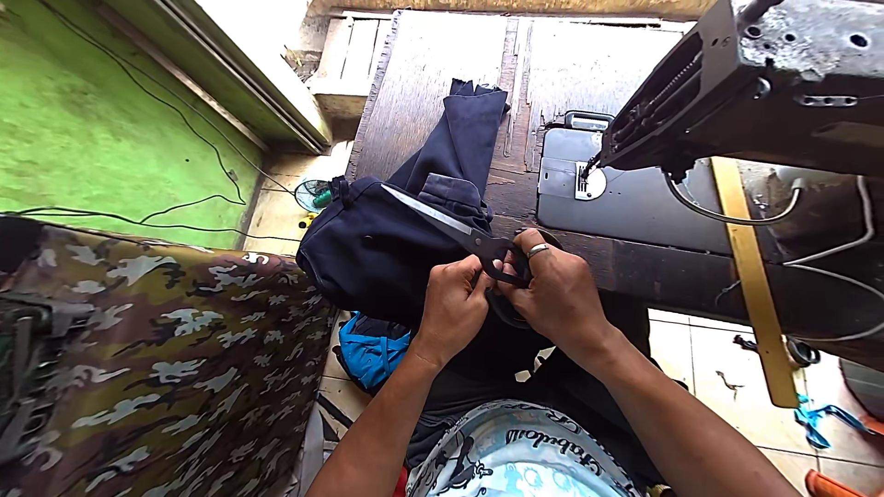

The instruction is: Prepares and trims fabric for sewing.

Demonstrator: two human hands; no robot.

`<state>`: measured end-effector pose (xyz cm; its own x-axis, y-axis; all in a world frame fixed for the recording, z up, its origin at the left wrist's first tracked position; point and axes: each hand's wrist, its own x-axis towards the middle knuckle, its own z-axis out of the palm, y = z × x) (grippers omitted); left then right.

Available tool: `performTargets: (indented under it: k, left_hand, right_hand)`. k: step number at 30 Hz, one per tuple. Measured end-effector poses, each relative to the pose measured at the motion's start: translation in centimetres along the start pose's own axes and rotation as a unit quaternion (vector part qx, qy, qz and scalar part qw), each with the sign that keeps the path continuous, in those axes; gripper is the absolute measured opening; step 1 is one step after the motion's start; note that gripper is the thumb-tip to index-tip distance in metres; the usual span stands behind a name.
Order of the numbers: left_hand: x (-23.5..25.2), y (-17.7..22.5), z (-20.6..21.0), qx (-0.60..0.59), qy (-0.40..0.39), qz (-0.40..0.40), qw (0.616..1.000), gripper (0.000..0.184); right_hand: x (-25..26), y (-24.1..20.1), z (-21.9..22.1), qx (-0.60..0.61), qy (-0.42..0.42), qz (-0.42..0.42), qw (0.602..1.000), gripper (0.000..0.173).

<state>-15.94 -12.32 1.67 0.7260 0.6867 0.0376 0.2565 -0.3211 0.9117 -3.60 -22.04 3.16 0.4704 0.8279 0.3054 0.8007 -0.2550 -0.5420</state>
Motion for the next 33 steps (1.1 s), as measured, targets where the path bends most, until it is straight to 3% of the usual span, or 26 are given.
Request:
performTargets:
  k: [4, 8, 14, 21, 28, 33]
  left_hand:
    - [0.3, -0.3, -0.1, -0.050, -0.017, 0.000, 0.999, 0.024]
    - [0.3, -0.1, 0.3, -0.120, -0.043, 0.005, 0.992, 0.021]
    - [0.2, -0.6, 0.8, -0.110, -0.001, -0.018, 0.994, 0.020]
    - [-0.2, -1.1, 0.7, -0.132, -0.010, 0.008, 0.991, 0.019]
    - [-0.2, -1.2, 1.1, -0.092, 0.015, 0.030, 0.995, 0.016]
    - [-0.1, -1.2, 1.3, -0.047, 0.056, 0.022, 0.997, 0.015]
  right_hand:
    - [0.9, 0.5, -0.3, 0.114, -0.061, 0.078, 0.988, 0.026]
    - [0.9, 2.3, -1.3, 0.255, -0.118, 0.175, 0.944, 0.026]
    - [0.1, 4.0, -1.9, 0.440, -0.080, 0.259, 0.856, 0.017]
    - [-1.6, 5.0, -3.7, 0.251, -0.051, 0.149, 0.955, 0.032]
    - [-0.3, 1.5, -1.6, 0.146, -0.012, 0.085, 0.986, 0.027]
    - [0.4, 1.8, -1.5, 0.136, -0.049, 0.061, 0.988, 0.023]
